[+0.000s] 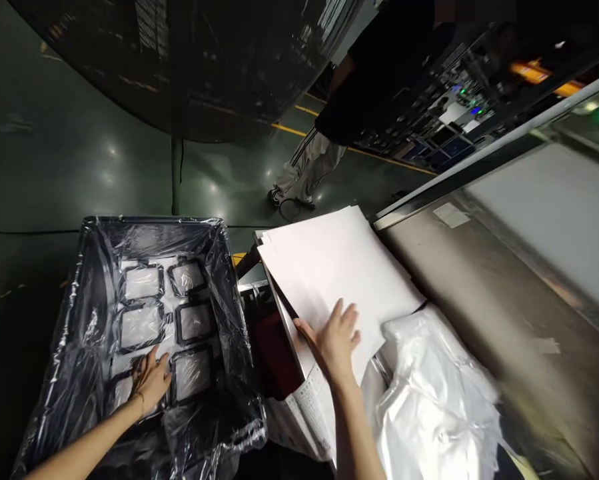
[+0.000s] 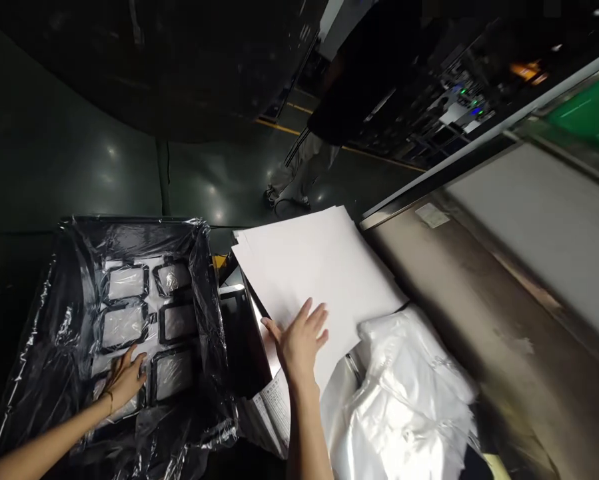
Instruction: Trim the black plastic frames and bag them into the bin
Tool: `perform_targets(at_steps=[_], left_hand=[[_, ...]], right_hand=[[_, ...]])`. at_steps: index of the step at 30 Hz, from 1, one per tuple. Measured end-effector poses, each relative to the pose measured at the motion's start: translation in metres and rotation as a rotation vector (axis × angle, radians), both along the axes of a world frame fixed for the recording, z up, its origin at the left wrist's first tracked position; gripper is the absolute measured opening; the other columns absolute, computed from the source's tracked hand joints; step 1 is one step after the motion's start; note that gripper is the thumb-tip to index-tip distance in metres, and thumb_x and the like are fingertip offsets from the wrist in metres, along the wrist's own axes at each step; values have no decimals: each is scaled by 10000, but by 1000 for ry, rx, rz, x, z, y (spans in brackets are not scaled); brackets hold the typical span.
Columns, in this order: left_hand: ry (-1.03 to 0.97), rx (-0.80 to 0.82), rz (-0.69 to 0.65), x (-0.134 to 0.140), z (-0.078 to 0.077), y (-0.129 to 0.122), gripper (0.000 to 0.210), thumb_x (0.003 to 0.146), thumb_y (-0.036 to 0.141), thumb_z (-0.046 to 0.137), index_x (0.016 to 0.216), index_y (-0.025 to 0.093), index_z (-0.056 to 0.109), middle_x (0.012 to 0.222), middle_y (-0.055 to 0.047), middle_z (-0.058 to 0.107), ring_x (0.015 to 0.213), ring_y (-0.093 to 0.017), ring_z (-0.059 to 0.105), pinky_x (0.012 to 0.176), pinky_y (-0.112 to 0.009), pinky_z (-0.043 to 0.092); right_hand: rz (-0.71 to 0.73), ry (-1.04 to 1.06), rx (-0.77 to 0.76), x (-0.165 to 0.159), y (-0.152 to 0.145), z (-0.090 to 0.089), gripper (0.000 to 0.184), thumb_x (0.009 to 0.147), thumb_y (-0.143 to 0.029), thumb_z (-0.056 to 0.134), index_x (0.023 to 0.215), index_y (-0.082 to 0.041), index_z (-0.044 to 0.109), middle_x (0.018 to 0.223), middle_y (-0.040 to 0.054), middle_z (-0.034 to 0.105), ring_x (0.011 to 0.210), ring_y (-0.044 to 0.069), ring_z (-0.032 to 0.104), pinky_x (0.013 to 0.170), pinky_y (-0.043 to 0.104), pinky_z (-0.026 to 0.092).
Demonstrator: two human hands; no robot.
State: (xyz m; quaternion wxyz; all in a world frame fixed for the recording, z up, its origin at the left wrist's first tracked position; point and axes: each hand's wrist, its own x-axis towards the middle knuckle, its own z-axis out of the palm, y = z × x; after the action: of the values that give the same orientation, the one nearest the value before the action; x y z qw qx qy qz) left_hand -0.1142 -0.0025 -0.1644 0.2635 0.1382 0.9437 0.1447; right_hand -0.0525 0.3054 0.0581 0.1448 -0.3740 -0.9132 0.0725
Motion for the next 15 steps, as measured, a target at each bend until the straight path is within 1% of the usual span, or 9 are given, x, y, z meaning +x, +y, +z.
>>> perform_targets(at_steps=[1,2,6,9,10,12,13,14,15], left_hand=[[21,68,-5,-6,8,2,295,808,257,519,1090,170,507,1250,-83,450,1100,-248,456,890,-478,397],[42,135,-7,-12,16,2,284,809,253,517,1081,170,512,1243,-82,457,1092,-242,464,885,-468,405],[130,363,25,-37,48,-10,257,816,237,507,1062,165,517,1211,-81,481,1076,-233,480,871,-455,424],[199,507,37,-44,83,-29,247,846,234,439,1072,153,495,1207,-100,481,1089,-232,478,875,-443,437],[227,553,26,-42,98,-35,254,856,234,399,1081,154,485,1220,-108,474,1112,-233,465,898,-442,427],[291,636,-27,-30,132,-44,293,862,237,312,1093,197,487,1257,-98,465,1179,-218,415,993,-414,359],[317,674,-79,-21,150,-44,292,850,244,330,1084,232,505,1266,-68,477,1185,-213,416,1012,-404,343],[334,705,-140,-13,166,-42,297,838,227,352,1077,272,522,1257,-26,503,1198,-207,405,1023,-395,334],[365,751,-231,-6,180,-36,311,824,184,358,1036,302,553,1209,8,555,1201,-196,405,1035,-400,315]], right_hand=[[-4,-48,2,-7,3,-4,843,656,-696,434,1162,-22,423,1230,306,367,1169,438,290,813,627,288],[-8,-90,8,-11,3,-9,793,677,-662,456,1160,-34,429,1208,281,404,1143,418,340,812,609,310],[-14,-176,64,-6,-21,-18,426,800,-444,481,1108,-150,473,1112,102,500,1020,247,477,834,474,375],[100,-187,65,8,-45,-18,228,851,-276,439,1026,-158,525,986,62,554,935,201,516,822,440,388],[160,-179,53,13,-55,-20,222,859,-208,407,1034,-153,531,969,75,567,934,208,519,826,446,383],[305,-148,12,24,-80,-31,326,842,-89,334,1109,-142,514,1027,133,575,991,251,507,846,474,361],[391,-127,-16,30,-95,-42,387,827,-56,310,1154,-146,495,1095,157,559,1039,275,487,862,486,348],[492,-110,-53,34,-112,-55,430,813,-43,311,1185,-180,479,1183,145,525,1101,285,455,881,485,341],[601,-95,-100,39,-128,-70,433,807,-65,354,1193,-220,475,1209,111,523,1115,279,455,875,463,365]])
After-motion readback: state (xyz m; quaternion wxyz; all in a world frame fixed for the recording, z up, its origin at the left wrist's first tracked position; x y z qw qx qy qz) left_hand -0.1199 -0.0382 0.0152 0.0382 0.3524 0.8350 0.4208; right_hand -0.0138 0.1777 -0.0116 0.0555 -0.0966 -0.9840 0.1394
